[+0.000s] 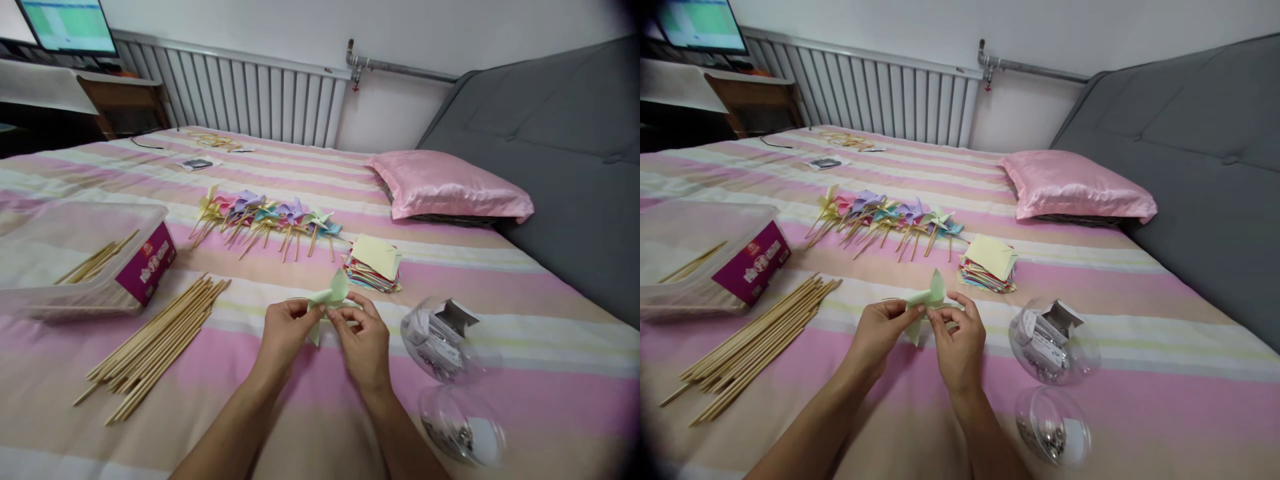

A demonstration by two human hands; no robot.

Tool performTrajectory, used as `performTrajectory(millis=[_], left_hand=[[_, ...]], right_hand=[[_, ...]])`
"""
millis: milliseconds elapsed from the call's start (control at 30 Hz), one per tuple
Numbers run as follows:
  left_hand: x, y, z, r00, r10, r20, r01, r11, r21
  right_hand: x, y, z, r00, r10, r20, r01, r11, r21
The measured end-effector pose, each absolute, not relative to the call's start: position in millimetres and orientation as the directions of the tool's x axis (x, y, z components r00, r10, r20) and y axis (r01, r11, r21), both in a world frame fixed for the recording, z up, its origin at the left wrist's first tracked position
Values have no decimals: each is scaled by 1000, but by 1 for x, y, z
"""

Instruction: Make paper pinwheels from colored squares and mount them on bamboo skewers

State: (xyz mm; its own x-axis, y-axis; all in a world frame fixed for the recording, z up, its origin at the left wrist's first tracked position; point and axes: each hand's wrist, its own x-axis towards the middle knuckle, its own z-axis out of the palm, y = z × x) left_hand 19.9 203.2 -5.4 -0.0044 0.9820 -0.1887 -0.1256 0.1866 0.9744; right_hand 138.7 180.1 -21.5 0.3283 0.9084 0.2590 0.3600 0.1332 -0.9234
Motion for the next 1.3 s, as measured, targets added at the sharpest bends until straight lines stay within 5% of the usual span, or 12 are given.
performTrajectory(millis=[400, 667, 833, 1300], left_hand=[[18, 204, -6, -29, 979, -199, -111, 195, 975], [19, 202, 1, -87, 953, -289, -221, 264, 939], [21, 201, 5, -42, 952, -303, -238, 285, 929], [21, 201, 3, -9, 950, -313, -254, 300, 920]], right_hand=[[140, 181, -19, 261, 948, 180, 309, 95, -946], [136, 178, -18, 369, 845, 387, 345, 262, -901], [138, 176, -15, 251, 802, 542, 515, 364, -776], [135, 176, -18, 267, 804, 531, 569, 314, -760]])
